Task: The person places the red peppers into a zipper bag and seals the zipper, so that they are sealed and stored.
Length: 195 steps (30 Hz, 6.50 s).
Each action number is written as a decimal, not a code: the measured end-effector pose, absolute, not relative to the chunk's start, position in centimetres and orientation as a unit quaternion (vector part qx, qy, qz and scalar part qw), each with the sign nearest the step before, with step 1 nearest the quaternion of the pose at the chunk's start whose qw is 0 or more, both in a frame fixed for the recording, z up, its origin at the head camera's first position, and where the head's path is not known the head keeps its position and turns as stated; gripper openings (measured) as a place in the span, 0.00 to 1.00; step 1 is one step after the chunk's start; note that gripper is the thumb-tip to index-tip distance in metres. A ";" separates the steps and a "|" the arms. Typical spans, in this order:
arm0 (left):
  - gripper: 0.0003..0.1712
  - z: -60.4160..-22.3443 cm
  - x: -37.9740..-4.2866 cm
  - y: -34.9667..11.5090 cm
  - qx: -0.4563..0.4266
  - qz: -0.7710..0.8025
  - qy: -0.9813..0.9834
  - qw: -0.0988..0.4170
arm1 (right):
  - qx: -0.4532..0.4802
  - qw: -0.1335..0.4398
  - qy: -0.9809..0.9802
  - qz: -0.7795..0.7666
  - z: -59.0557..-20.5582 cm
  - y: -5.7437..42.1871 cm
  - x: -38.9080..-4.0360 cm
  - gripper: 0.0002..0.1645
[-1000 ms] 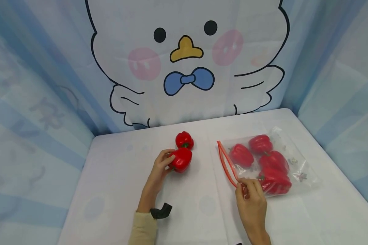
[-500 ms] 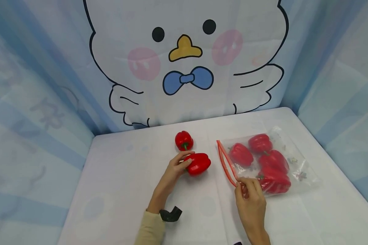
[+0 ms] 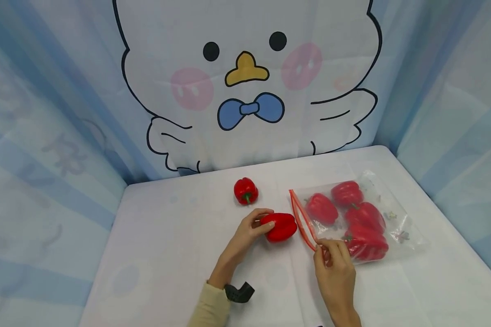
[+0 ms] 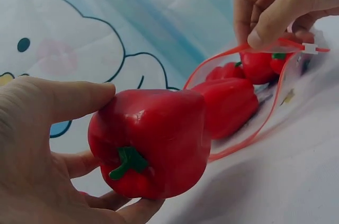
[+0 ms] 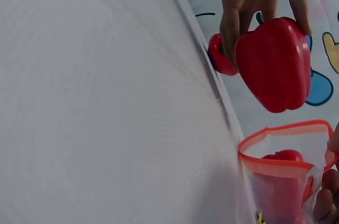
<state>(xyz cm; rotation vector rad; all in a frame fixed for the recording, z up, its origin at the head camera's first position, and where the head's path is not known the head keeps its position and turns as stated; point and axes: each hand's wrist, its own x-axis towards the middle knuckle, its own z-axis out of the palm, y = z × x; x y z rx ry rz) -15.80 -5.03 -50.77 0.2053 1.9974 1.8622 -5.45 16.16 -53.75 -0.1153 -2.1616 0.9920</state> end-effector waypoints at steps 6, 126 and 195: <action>0.28 -50.8 -15.5 -4.3 0.094 0.658 0.719 0.205 | -0.039 0.377 -0.842 0.385 -53.7 16.2 -5.4 0.13; 0.39 -56.2 -15.0 8.2 0.167 0.684 0.705 0.082 | -0.040 0.356 -0.845 0.397 -54.1 16.2 -5.4 0.09; 0.48 -52.1 -23.2 -6.6 0.084 0.370 0.922 -0.074 | 0.015 0.385 -0.897 0.216 -53.1 16.1 -4.6 0.21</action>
